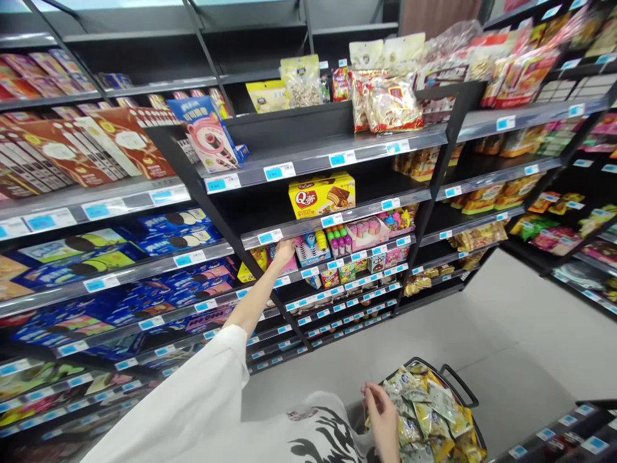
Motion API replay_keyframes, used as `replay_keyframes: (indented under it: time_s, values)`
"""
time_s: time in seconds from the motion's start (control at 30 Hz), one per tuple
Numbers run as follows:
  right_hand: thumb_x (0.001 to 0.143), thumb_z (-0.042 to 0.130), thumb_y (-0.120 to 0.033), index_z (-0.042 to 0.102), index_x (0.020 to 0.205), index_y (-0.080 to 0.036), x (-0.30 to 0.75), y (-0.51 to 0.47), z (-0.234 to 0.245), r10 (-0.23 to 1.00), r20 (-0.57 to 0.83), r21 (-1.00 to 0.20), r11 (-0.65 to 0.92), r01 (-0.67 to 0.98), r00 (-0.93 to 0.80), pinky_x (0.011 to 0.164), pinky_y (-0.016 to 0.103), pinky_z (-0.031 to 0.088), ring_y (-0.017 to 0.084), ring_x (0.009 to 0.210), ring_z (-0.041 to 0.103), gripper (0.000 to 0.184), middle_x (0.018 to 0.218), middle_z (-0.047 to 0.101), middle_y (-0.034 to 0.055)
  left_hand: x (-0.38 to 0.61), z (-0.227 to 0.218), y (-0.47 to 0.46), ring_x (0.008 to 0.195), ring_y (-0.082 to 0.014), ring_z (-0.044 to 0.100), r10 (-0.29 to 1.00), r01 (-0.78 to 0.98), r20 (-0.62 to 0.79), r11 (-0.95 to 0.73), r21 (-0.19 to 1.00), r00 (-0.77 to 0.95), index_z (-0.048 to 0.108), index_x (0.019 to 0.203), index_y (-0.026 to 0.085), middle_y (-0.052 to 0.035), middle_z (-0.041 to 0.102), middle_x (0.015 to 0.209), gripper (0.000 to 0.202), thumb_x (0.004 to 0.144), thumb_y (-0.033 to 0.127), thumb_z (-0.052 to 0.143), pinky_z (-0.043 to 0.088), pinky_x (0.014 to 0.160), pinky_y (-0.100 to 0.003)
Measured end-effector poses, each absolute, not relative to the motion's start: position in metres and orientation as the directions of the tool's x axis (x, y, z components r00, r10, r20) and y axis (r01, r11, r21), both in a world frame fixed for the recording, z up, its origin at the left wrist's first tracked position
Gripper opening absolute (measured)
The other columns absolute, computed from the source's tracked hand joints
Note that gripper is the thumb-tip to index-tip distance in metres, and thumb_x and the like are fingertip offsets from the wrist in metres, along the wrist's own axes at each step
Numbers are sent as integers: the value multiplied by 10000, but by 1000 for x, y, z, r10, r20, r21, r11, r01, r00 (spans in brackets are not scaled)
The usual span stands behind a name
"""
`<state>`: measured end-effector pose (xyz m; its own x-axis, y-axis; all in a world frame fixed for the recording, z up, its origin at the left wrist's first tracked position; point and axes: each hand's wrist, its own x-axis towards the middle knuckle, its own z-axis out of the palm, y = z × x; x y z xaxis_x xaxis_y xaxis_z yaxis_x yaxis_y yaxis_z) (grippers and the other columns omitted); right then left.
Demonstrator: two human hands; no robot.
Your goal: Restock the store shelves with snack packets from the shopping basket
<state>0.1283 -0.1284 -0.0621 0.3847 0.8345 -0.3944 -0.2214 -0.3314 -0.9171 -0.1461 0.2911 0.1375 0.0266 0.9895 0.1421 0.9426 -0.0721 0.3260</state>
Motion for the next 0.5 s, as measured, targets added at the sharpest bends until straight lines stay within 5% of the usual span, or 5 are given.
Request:
replay_keyframes:
  time_s: [0.5]
  values:
    - [606,788,-714,775,915,-166,134,-134,-72,852,-374,-926,-322,-195,366,598,328,595,297,787,734,630,919,777,147,-143,136,322,1167,-226,622,987,950,148,15,312,-65,629,1226,140,-110,635,1269,378,981,427,600,523,1034,-461]
